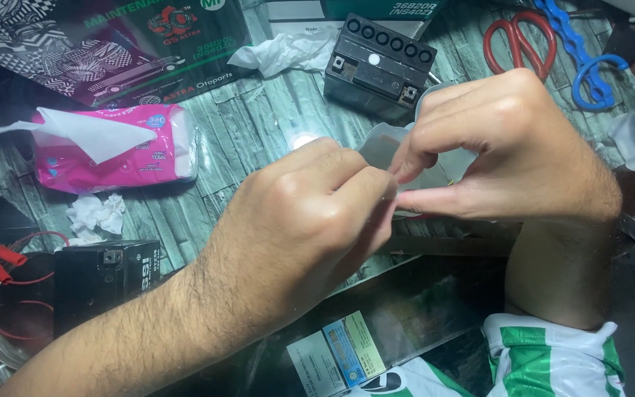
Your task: Refilling lead-acid battery cells with distilled water or electrolyte using a syringe.
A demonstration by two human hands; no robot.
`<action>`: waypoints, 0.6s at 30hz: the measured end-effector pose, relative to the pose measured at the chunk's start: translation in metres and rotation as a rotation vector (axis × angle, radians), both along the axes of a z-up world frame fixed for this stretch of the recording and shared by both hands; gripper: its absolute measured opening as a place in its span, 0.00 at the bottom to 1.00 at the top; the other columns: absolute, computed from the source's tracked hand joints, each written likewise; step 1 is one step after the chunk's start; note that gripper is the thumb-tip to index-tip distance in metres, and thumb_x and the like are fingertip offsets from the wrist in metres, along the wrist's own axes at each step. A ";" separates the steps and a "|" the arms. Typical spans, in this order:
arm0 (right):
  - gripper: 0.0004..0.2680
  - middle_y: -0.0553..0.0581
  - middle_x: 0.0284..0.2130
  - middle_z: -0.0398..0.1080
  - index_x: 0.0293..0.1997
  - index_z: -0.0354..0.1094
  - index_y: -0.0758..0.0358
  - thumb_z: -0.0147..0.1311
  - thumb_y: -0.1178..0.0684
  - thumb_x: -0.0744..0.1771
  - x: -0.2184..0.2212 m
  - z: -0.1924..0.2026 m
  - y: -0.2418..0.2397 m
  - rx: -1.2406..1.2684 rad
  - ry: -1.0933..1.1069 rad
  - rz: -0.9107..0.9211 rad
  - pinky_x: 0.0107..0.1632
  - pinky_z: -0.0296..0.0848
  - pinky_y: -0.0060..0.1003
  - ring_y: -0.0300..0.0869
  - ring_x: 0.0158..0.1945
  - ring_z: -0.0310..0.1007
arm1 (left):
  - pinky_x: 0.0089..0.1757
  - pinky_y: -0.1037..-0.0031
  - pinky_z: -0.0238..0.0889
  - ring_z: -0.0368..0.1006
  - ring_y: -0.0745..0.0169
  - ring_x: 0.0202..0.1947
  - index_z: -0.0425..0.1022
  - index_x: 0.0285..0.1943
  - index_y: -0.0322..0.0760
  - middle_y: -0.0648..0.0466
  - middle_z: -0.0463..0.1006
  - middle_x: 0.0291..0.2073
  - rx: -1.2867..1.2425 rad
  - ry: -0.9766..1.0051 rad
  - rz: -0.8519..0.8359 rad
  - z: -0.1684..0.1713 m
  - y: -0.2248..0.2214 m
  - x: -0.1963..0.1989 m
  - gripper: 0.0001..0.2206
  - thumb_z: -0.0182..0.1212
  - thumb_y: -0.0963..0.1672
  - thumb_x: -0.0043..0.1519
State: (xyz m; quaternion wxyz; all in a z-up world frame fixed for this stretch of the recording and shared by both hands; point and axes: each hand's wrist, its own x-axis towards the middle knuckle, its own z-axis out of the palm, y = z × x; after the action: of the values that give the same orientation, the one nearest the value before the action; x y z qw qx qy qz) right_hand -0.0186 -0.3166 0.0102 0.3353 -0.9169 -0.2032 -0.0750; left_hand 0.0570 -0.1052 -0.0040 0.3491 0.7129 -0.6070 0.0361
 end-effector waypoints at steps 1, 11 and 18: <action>0.07 0.49 0.20 0.70 0.26 0.75 0.61 0.71 0.57 0.62 0.001 0.001 0.001 -0.008 0.007 -0.019 0.28 0.63 0.31 0.38 0.24 0.67 | 0.32 0.57 0.59 0.63 0.46 0.28 0.65 0.32 0.33 0.48 0.67 0.27 -0.004 0.023 -0.035 0.001 0.000 0.002 0.12 0.57 0.38 0.70; 0.07 0.56 0.25 0.76 0.26 0.73 0.68 0.70 0.61 0.62 0.009 -0.001 -0.005 0.076 -0.023 0.061 0.34 0.71 0.34 0.41 0.27 0.75 | 0.34 0.58 0.65 0.70 0.45 0.31 0.74 0.44 0.27 0.44 0.75 0.31 -0.091 0.068 -0.097 -0.002 -0.003 0.015 0.03 0.62 0.37 0.69; 0.12 0.56 0.24 0.77 0.21 0.66 0.65 0.70 0.59 0.62 0.008 -0.001 -0.007 0.083 -0.012 0.109 0.37 0.74 0.35 0.41 0.31 0.80 | 0.34 0.57 0.64 0.68 0.45 0.31 0.73 0.42 0.24 0.45 0.72 0.30 -0.101 0.022 -0.103 0.002 -0.001 0.005 0.04 0.57 0.37 0.70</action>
State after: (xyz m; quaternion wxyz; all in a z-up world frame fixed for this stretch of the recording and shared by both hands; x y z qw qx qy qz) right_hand -0.0107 -0.3233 0.0095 0.3755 -0.8893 -0.2514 -0.0706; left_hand 0.0617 -0.1064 -0.0015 0.3928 0.6626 -0.6364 0.0409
